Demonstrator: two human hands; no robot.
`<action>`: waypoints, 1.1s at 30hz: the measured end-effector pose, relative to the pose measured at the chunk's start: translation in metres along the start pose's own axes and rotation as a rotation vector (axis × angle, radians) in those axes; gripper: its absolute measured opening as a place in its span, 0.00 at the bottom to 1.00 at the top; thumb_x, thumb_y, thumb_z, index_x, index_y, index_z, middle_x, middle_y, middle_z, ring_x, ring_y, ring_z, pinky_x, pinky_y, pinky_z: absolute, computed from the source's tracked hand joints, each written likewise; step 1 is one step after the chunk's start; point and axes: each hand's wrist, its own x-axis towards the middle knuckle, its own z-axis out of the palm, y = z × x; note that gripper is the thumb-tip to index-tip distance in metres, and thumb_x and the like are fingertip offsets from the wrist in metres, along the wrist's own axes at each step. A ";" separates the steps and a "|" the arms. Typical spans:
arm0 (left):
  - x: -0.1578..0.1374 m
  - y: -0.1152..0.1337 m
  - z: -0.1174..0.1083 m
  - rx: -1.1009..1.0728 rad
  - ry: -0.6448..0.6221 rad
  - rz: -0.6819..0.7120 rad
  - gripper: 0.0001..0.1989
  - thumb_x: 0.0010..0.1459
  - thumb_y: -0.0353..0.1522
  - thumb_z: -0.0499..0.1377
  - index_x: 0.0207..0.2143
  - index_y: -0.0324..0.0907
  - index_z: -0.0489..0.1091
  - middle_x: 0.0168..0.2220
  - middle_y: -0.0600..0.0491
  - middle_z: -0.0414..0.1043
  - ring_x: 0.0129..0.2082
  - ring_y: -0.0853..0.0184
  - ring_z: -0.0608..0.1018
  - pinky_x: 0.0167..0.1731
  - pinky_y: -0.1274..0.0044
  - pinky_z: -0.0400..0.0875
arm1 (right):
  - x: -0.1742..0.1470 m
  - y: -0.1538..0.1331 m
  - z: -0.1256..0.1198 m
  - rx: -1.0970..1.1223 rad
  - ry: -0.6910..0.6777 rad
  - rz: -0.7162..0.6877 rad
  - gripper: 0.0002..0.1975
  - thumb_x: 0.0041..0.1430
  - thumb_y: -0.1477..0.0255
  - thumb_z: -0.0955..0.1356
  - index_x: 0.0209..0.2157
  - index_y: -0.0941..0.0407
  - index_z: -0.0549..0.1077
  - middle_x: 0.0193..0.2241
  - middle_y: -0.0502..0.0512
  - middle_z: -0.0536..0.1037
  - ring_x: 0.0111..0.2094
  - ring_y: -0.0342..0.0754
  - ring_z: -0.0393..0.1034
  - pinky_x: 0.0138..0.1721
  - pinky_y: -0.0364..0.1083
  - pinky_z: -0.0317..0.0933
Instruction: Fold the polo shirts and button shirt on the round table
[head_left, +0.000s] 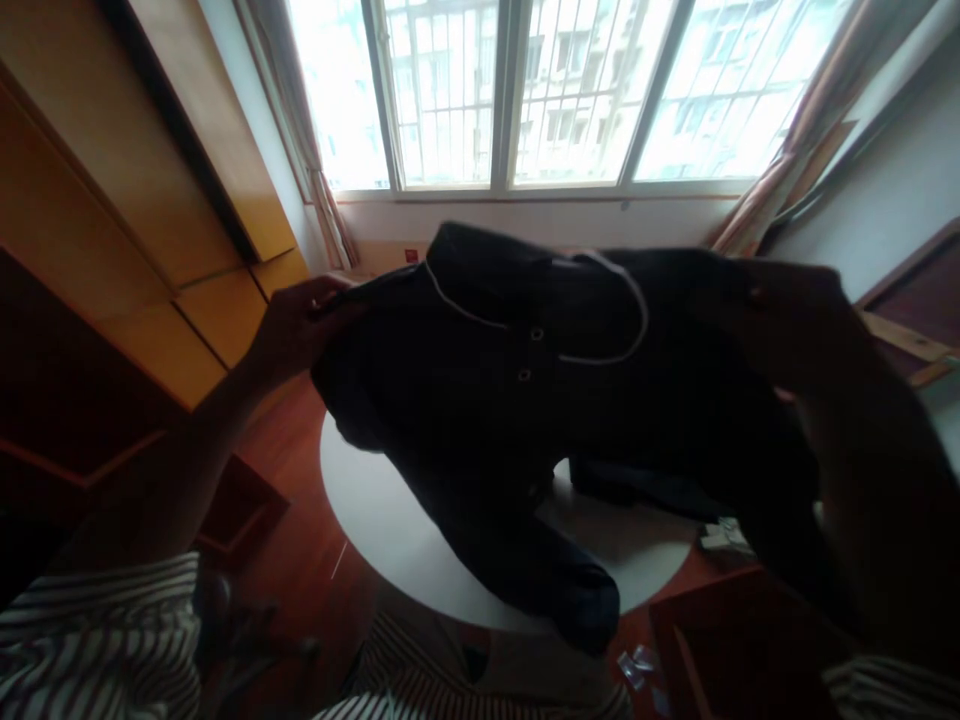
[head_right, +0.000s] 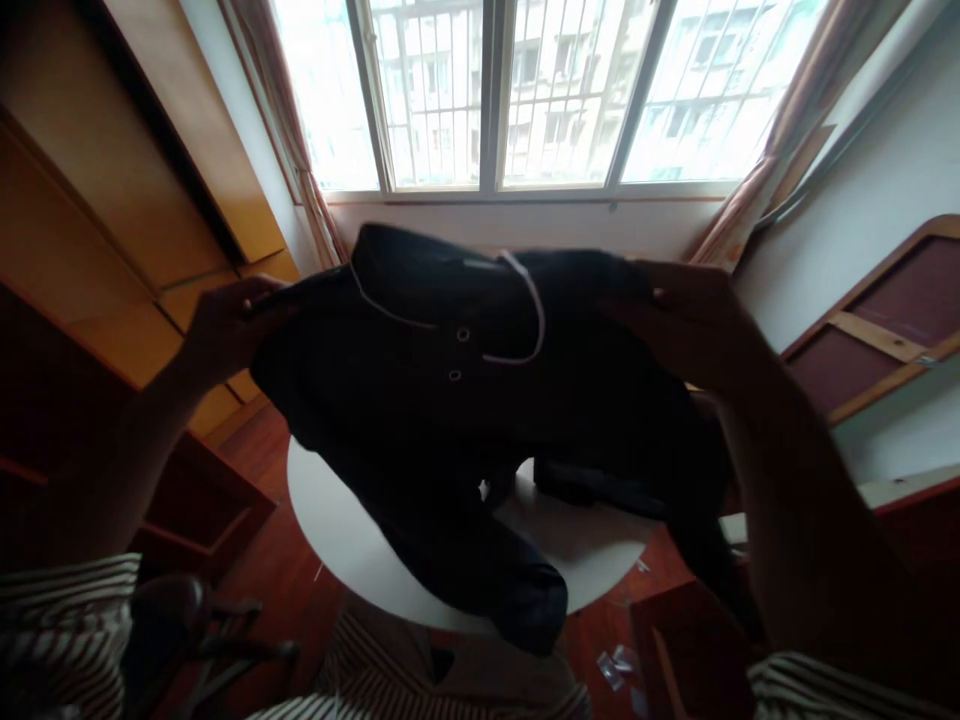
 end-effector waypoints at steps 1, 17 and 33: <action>0.019 -0.004 0.001 0.066 0.061 0.049 0.14 0.60 0.44 0.63 0.37 0.42 0.74 0.26 0.57 0.71 0.25 0.72 0.71 0.25 0.81 0.66 | 0.017 0.007 -0.003 -0.017 0.031 -0.027 0.07 0.61 0.61 0.71 0.41 0.43 0.78 0.34 0.46 0.80 0.36 0.51 0.76 0.35 0.48 0.72; 0.021 -0.106 0.184 0.352 -0.256 0.081 0.08 0.60 0.24 0.59 0.43 0.36 0.72 0.46 0.44 0.73 0.47 0.61 0.74 0.50 0.71 0.68 | 0.031 0.163 0.108 -0.527 -0.364 0.302 0.17 0.49 0.61 0.77 0.32 0.61 0.80 0.35 0.60 0.80 0.37 0.50 0.76 0.44 0.45 0.66; -0.210 -0.014 0.147 0.217 -0.727 -0.060 0.38 0.61 0.44 0.59 0.68 0.41 0.51 0.61 0.38 0.63 0.62 0.48 0.66 0.61 0.55 0.63 | -0.205 0.019 0.164 -0.489 -0.702 -0.035 0.37 0.56 0.58 0.73 0.60 0.65 0.66 0.50 0.70 0.73 0.49 0.61 0.67 0.49 0.57 0.64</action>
